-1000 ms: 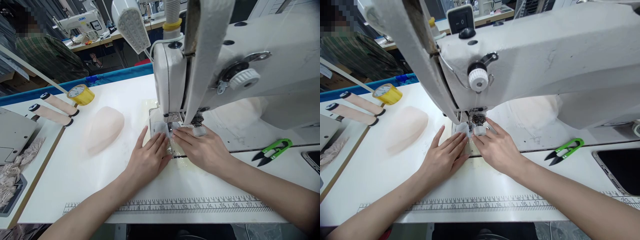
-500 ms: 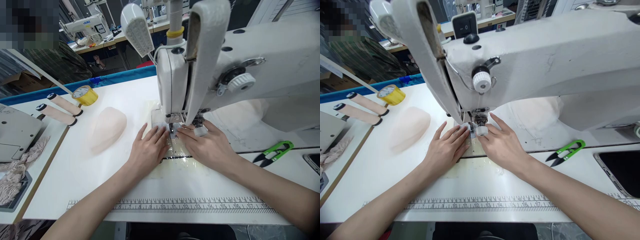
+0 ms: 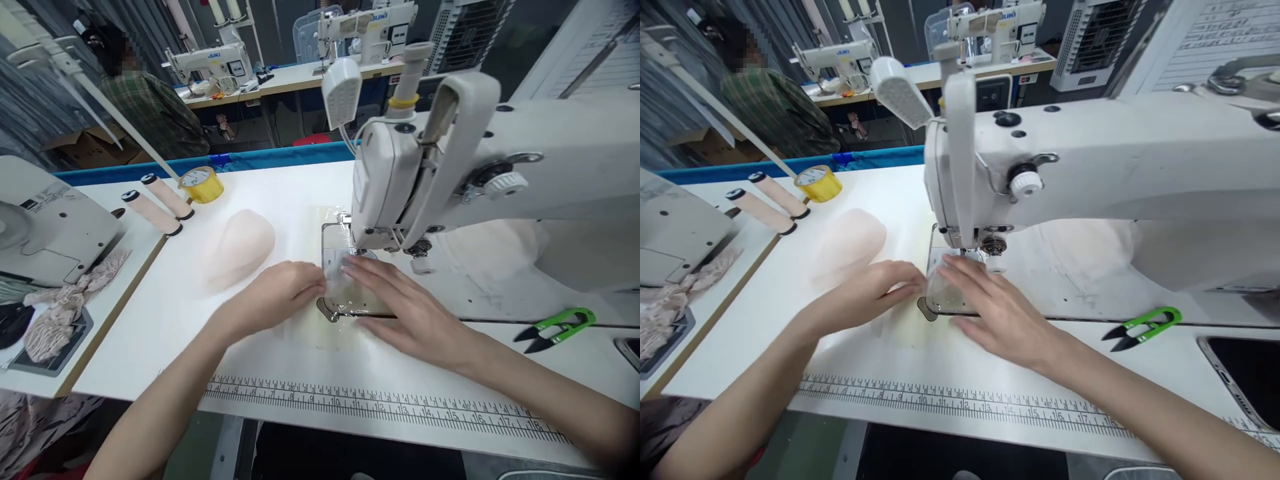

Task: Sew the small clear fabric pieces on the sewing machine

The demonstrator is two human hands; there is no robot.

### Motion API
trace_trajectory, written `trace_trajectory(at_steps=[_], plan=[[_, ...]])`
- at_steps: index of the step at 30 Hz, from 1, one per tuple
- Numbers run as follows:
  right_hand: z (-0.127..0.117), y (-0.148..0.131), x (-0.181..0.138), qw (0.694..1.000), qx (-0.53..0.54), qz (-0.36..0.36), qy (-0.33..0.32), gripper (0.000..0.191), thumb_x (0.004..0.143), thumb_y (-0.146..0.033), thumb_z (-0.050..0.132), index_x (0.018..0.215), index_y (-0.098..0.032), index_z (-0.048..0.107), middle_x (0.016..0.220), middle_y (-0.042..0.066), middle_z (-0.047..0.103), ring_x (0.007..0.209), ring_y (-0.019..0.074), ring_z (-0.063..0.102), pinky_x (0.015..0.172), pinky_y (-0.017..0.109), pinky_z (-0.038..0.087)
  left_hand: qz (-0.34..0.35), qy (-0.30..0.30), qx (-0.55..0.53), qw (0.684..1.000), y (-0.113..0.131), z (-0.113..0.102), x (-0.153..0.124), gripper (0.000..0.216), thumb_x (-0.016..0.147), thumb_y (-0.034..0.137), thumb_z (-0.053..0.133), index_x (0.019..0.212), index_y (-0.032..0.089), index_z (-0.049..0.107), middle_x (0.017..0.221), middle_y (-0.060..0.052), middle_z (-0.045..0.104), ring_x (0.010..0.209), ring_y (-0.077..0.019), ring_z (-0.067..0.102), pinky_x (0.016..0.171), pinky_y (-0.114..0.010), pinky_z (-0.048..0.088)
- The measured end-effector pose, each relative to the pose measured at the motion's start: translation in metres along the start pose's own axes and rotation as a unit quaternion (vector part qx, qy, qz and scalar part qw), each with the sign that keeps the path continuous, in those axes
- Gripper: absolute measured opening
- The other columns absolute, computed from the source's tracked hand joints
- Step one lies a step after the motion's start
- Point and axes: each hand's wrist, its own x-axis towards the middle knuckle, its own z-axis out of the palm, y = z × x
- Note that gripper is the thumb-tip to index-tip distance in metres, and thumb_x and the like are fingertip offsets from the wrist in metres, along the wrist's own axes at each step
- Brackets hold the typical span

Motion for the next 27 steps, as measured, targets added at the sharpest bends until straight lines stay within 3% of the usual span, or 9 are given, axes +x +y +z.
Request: trace_trajectory(at_steps=[3, 5, 8, 10, 12, 15, 17, 22, 27], plan=[[0.001, -0.021, 0.017, 0.961, 0.237, 0.090, -0.110, 0.017, 0.094, -0.033, 0.062, 0.107, -0.022, 0.065, 0.106, 0.004, 0.068, 0.099, 0.0207, 0.064, 0.077, 0.029, 0.057, -0.023, -0.112, -0.165, 0.980, 0.003, -0.031, -0.022, 0.019, 0.097, 0.026, 0.048, 0.090, 0.024, 0.066, 0.082, 0.003, 0.070, 0.068, -0.0112, 0.065, 0.059, -0.021, 0.050], [0.003, -0.032, 0.032, 0.919, 0.343, 0.127, -0.149, 0.016, 0.097, -0.030, 0.058, 0.085, -0.022, 0.067, 0.079, -0.001, 0.068, 0.074, 0.0150, 0.066, 0.063, 0.023, 0.055, -0.036, -0.122, -0.255, 0.958, -0.006, -0.044, -0.040, 0.017, 0.096, 0.032, 0.052, 0.096, 0.023, 0.066, 0.084, 0.000, 0.071, 0.070, -0.0122, 0.067, 0.062, -0.022, 0.052], [0.010, -0.040, 0.062, 0.898, 0.395, 0.141, -0.133, 0.019, 0.095, -0.030, 0.060, 0.081, -0.021, 0.069, 0.067, -0.001, 0.065, 0.057, 0.0129, 0.061, 0.050, 0.021, 0.049, -0.083, -0.101, -0.348, 0.928, -0.037, -0.056, -0.073, 0.027, 0.087, 0.043, 0.065, 0.101, 0.020, 0.067, 0.088, -0.007, 0.071, 0.074, -0.0175, 0.069, 0.066, -0.028, 0.057], [0.017, -0.042, 0.086, 0.892, 0.414, 0.140, -0.114, 0.020, 0.093, -0.033, 0.061, 0.082, -0.020, 0.071, 0.063, -0.001, 0.065, 0.051, 0.0125, 0.057, 0.044, 0.021, 0.045, -0.130, -0.066, -0.374, 0.916, -0.066, -0.065, -0.093, 0.034, 0.079, 0.050, 0.072, 0.087, 0.018, 0.068, 0.078, -0.008, 0.070, 0.071, -0.0202, 0.069, 0.065, -0.033, 0.058], [0.025, -0.041, 0.112, 0.885, 0.436, 0.140, -0.087, 0.022, 0.093, -0.033, 0.059, 0.083, -0.019, 0.072, 0.064, 0.000, 0.065, 0.053, 0.0130, 0.058, 0.047, 0.022, 0.047, -0.174, 0.053, -0.366, 0.913, -0.096, -0.078, -0.102, 0.046, 0.069, 0.061, 0.076, 0.071, 0.017, 0.063, 0.060, -0.005, 0.062, 0.062, -0.0199, 0.065, 0.068, -0.038, 0.058], [0.044, -0.035, 0.150, 0.879, 0.454, 0.144, -0.022, 0.021, 0.091, -0.031, 0.057, 0.089, -0.017, 0.072, 0.067, 0.001, 0.065, 0.064, 0.0139, 0.062, 0.063, 0.024, 0.052, -0.201, 0.178, -0.329, 0.905, -0.137, -0.098, -0.089, 0.051, 0.073, 0.068, 0.067, 0.081, 0.018, 0.061, 0.068, -0.002, 0.060, 0.057, -0.0128, 0.058, 0.065, -0.034, 0.056], [0.060, -0.026, 0.171, 0.890, 0.417, 0.179, 0.040, 0.022, 0.089, -0.032, 0.056, 0.090, -0.016, 0.071, 0.067, 0.001, 0.064, 0.065, 0.0137, 0.062, 0.063, 0.024, 0.051, -0.221, 0.205, -0.297, 0.906, -0.160, -0.104, -0.066, 0.047, 0.076, 0.061, 0.068, 0.090, 0.017, 0.062, 0.075, -0.003, 0.060, 0.058, -0.0097, 0.055, 0.060, -0.026, 0.052], [0.097, 0.007, 0.199, 0.911, 0.332, 0.235, 0.071, 0.017, 0.087, -0.025, 0.051, 0.087, -0.015, 0.065, 0.058, -0.001, 0.059, 0.053, 0.0141, 0.058, 0.052, 0.024, 0.046, -0.276, 0.205, -0.183, 0.921, -0.192, -0.079, -0.021, 0.030, 0.086, 0.042, 0.061, 0.092, 0.014, 0.067, 0.070, -0.002, 0.060, 0.054, -0.0086, 0.051, 0.056, -0.023, 0.045], [0.105, 0.021, 0.200, 0.937, 0.245, 0.244, 0.041, 0.021, 0.087, -0.014, 0.047, 0.105, -0.016, 0.059, 0.057, -0.005, 0.060, 0.047, 0.0138, 0.056, 0.056, 0.026, 0.047, -0.307, 0.251, -0.019, 0.918, -0.189, -0.048, -0.022, 0.023, 0.089, 0.030, 0.054, 0.106, 0.020, 0.068, 0.085, -0.003, 0.066, 0.081, -0.0171, 0.060, 0.075, -0.027, 0.043]])
